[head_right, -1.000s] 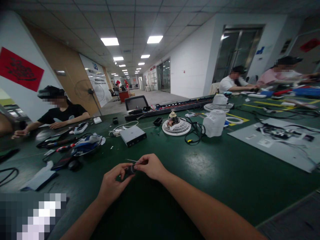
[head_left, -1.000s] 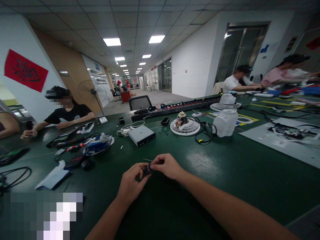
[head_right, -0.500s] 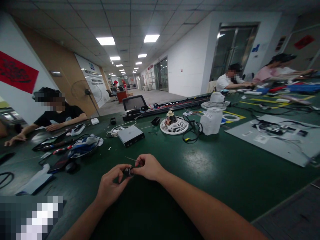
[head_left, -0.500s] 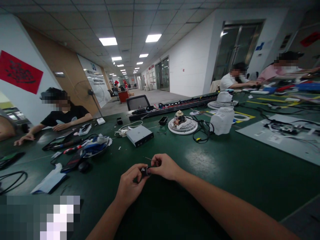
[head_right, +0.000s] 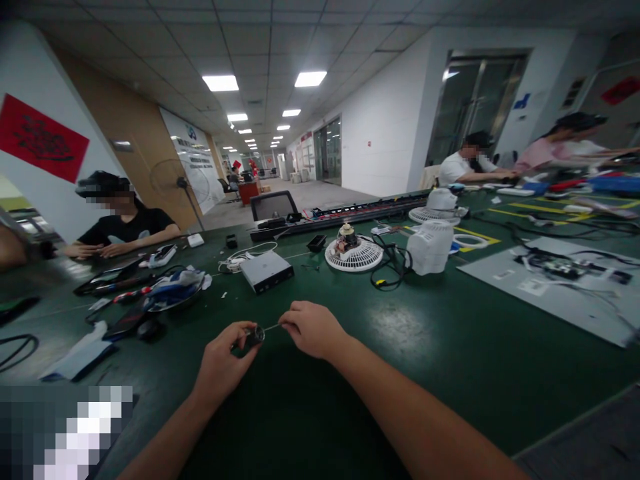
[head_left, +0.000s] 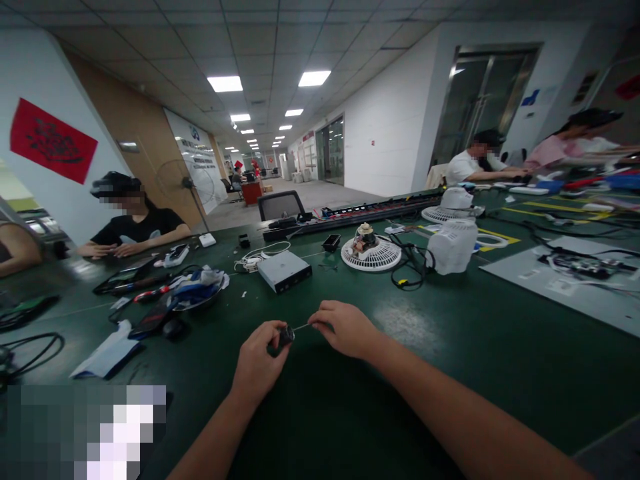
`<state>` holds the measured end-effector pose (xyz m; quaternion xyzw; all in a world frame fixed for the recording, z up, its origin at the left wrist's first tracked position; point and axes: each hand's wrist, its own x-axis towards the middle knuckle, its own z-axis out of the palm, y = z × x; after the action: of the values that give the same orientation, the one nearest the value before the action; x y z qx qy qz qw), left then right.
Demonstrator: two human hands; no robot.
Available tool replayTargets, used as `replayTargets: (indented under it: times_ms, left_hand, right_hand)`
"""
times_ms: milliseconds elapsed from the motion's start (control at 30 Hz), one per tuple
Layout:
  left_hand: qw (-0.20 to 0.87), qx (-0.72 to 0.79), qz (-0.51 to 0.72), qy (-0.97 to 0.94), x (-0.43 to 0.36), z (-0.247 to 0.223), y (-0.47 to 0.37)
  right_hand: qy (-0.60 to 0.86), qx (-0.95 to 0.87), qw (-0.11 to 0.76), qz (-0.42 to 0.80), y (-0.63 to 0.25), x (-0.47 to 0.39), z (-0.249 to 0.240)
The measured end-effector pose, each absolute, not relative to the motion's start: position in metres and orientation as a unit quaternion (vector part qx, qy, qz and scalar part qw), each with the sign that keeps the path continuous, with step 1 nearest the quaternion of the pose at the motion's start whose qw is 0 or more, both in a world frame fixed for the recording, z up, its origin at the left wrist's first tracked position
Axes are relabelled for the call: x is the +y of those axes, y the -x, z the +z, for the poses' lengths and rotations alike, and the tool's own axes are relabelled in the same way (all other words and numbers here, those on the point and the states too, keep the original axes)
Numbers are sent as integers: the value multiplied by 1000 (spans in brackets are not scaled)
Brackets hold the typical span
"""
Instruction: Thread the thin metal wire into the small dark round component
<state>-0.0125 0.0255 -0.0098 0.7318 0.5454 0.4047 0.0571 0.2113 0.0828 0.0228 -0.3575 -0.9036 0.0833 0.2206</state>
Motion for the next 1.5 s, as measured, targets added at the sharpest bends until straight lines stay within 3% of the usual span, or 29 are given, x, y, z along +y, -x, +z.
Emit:
replayTargets:
  times_ms: [133,500,833,967,1267,1500]
  left_hand:
    - [69,535,391,-745,24,-11,11]
    - [90,527,380,-755,22,-5,8]
    - [85,530,375,-756,23,-8,8]
    - [92,522,374,-761,22,-6,6]
    - [57,576,359,-732,24,-7,7]
    - [56,621,343,-702,25,-7,11]
  right_hand:
    - [381,-899,211,48,-209,81,22]
    - [361,-892,247,113,-210,85,15]
    - [327,-916,195,127,-208,79,19]
    - [367,-897,218,119,-207,82,17]
    - [481,-853,183,86,-202,81,11]
    - [512,-805,212,213,-181,77,2]
